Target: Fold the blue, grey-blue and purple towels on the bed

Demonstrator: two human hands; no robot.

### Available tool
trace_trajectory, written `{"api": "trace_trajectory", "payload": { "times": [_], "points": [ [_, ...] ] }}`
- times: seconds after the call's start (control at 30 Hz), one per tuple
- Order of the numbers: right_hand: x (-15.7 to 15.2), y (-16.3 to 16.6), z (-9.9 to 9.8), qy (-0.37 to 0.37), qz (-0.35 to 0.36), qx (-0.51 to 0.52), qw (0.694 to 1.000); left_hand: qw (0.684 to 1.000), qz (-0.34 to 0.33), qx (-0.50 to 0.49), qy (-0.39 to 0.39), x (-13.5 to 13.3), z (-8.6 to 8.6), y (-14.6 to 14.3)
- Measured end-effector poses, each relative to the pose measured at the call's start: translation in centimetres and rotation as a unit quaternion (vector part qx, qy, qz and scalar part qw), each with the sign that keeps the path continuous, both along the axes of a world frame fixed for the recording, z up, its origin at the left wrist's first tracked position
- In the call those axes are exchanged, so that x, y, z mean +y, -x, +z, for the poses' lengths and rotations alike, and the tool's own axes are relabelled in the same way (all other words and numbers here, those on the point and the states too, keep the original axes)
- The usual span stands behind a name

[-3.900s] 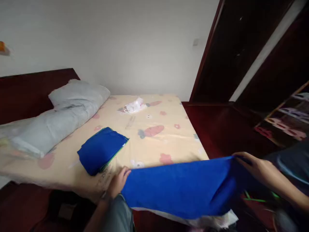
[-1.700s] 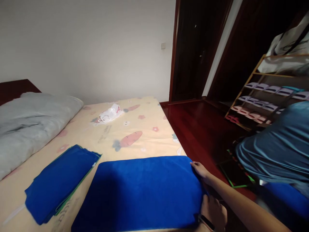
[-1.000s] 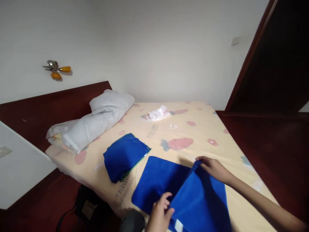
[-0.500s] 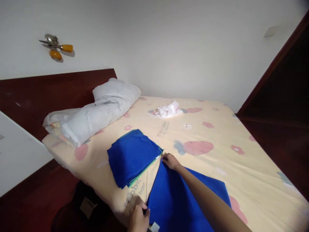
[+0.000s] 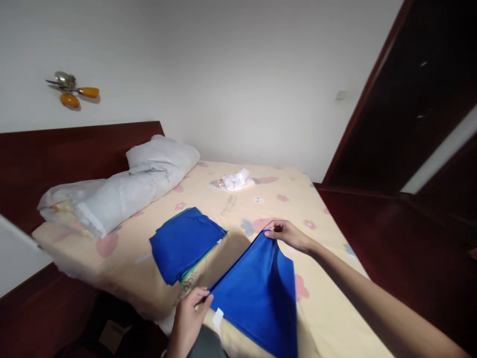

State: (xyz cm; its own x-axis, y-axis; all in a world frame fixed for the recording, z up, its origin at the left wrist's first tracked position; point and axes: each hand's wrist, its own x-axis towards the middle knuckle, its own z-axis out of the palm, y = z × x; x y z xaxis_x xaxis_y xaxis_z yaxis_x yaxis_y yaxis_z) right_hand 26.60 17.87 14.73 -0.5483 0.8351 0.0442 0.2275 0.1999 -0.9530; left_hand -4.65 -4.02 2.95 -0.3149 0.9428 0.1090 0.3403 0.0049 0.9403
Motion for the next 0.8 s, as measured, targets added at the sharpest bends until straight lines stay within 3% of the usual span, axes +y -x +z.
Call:
{"api": "trace_trajectory", "payload": {
  "times": [0.1,0.2,0.33,0.47,0.57,0.63,0.7,0.8],
  "points": [
    [-3.9,-7.0,5.1,0.0,-0.042,0.052,0.998,0.996,-0.015,0.013,-0.084,0.0,5.5,-2.3],
    [-7.8,-12.2,8.0,-0.019,-0.101,0.097,0.99,0.982,-0.052,0.059,-0.169,0.2,11.2,-4.3],
    [-13.0,-16.2,9.8,-0.047,-0.139,0.146,0.978,0.961,-0.073,0.103,-0.245,-0.5,17.9,-6.5],
    [-16.6,-18.7,10.5,-0.07,-0.144,0.154,0.975,0.955,-0.036,0.108,-0.274,-1.2,22.0,-8.2],
    [-16.9,-20.1,9.8,-0.063,-0.161,0.163,0.971,0.958,-0.046,0.1,-0.266,1.2,22.3,-9.6],
    [-15.6,-20.8,8.3,-0.047,-0.187,0.164,0.967,0.961,-0.067,0.084,-0.255,4.9,20.6,-10.8],
    [-13.1,-21.3,5.4,-0.027,-0.217,0.158,0.963,0.967,-0.099,0.063,-0.227,9.6,17.4,-12.2],
    [-8.4,-21.7,-1.3,0.026,-0.27,0.139,0.953,0.977,-0.144,0.051,-0.147,16.6,10.7,-14.6]
  ]
}}
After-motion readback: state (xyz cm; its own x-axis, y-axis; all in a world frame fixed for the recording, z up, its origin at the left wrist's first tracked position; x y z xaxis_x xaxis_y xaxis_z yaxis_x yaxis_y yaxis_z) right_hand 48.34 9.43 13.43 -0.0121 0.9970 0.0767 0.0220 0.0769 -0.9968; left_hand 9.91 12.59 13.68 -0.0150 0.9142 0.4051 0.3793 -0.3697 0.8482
